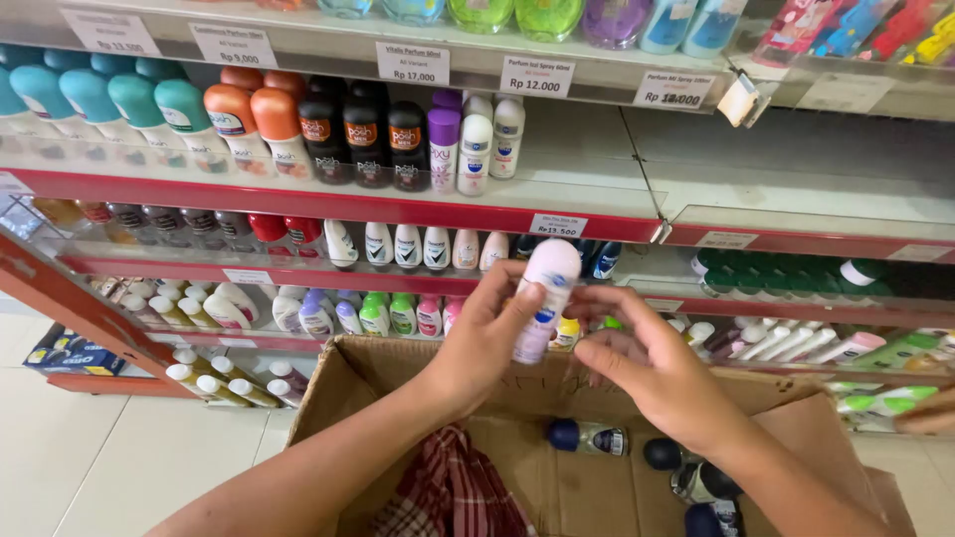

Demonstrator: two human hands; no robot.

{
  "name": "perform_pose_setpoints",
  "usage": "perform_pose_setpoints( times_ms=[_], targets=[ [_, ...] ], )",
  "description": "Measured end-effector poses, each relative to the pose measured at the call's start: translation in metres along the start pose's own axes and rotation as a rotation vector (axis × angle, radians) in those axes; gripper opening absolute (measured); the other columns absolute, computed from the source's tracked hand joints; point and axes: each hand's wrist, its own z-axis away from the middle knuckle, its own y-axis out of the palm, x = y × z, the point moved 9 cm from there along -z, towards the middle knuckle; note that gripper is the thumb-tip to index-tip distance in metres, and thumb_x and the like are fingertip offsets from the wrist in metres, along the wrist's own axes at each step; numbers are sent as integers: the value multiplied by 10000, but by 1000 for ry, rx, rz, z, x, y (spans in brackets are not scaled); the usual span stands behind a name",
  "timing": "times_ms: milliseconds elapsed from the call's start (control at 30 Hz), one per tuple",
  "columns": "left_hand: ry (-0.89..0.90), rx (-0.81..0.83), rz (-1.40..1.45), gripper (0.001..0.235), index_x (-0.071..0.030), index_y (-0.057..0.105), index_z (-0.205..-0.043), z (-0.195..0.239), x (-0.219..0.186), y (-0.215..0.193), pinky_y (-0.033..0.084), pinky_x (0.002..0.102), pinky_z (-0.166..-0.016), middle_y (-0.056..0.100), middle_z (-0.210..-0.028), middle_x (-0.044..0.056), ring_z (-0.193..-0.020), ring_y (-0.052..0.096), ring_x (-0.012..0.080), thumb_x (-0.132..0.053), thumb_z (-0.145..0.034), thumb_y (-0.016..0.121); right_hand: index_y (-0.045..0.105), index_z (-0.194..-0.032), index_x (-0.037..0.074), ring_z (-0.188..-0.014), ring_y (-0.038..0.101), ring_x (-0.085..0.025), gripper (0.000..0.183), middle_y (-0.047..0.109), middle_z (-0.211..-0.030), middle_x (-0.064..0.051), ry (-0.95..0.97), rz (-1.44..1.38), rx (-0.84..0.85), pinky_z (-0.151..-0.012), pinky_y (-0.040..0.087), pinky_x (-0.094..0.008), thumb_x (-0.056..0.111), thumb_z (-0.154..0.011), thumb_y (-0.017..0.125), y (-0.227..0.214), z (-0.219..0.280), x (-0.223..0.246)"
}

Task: Stocking and organizing deodorant and perfume bottles on shelves.

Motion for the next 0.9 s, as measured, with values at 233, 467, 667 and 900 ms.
perform_pose_setpoints(
  times_ms=[233,467,667,900],
  targets=[
    [169,-75,-510,457,-87,614,-1346,-1,-53,-2,563,265,-862,713,-1172,39,-1023,674,110,-242,-930,723,605,-1292,31,-861,650,-123,375,684,-1081,-59,-104,103,-188,-739,536,-287,175,-953,673,-1,-21,32],
    [633,-176,-794,435,-87,688,-1275,-20,-139,-2,613,294,-801,689,-1155,156,-914,724,204,-115,-852,789,598,-1297,-21,-1017,700,-205,380,651,-1163,-135,-714,586,-381,-841,551,-314,7,-934,707,8,-52,107],
    [593,-224,-715,303,-22,706,-1174,-81,-129,-41,626,308,-789,746,-1101,133,-940,790,215,-100,-890,773,598,-1313,-9,-989,743,-222,367,655,-1192,-139,-761,470,-466,-813,589,-320,-51,-959,684,1,-107,97],
    [658,-356,-784,267,-10,700,-1188,-107,-105,-67,615,323,-835,740,-1124,171,-962,772,270,-46,-924,701,630,-1279,-8,-882,721,-254,363,674,-1145,-161,-795,569,-595,-758,566,-351,-68,-926,693,-1,-144,79]
  ],
)
